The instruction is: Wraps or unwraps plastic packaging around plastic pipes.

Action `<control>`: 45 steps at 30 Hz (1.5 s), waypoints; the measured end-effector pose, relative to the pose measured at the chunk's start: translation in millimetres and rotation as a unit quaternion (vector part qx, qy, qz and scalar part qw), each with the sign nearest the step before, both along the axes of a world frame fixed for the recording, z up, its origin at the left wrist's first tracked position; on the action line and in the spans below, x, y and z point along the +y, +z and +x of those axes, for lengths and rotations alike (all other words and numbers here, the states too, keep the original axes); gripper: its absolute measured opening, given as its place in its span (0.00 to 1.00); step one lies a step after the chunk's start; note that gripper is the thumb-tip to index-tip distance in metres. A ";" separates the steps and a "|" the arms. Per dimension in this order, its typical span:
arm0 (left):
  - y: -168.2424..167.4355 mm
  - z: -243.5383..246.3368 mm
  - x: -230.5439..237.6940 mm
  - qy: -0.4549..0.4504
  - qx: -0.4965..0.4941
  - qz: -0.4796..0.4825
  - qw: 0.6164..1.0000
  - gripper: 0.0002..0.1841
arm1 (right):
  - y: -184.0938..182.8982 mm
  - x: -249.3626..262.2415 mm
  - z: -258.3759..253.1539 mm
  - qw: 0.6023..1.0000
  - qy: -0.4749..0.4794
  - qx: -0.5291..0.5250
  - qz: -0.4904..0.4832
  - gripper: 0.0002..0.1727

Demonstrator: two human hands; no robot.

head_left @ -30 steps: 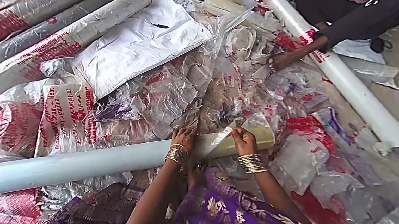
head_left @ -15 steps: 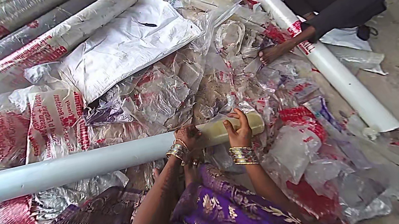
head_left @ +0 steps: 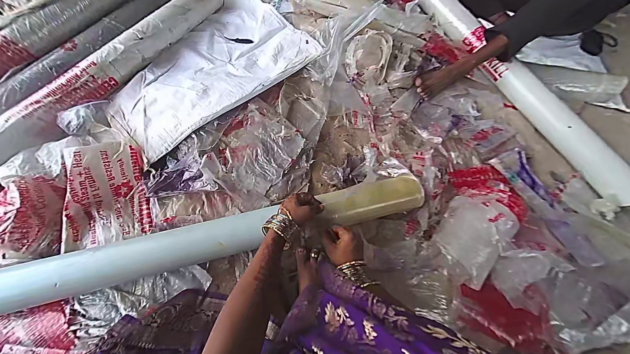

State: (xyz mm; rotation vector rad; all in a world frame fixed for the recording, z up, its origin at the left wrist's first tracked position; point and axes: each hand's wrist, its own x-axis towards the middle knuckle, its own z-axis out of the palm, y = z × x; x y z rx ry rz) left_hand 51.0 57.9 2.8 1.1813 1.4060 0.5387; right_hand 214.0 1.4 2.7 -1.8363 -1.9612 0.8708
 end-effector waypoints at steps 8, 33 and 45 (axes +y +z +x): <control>-0.6 -9.0 -10.0 0.005 -0.065 0.008 0.998 0.25 | 28.3 35.9 -39.1 0.961 0.006 -0.185 -0.205 0.21; -29.6 10.9 -53.7 0.034 0.401 0.122 0.907 0.26 | 53.8 52.4 131.2 0.972 -0.071 0.211 -0.080 0.23; -31.1 16.5 -60.1 0.045 0.414 0.143 0.898 0.24 | 82.7 39.4 156.6 0.842 -0.224 0.491 0.019 0.28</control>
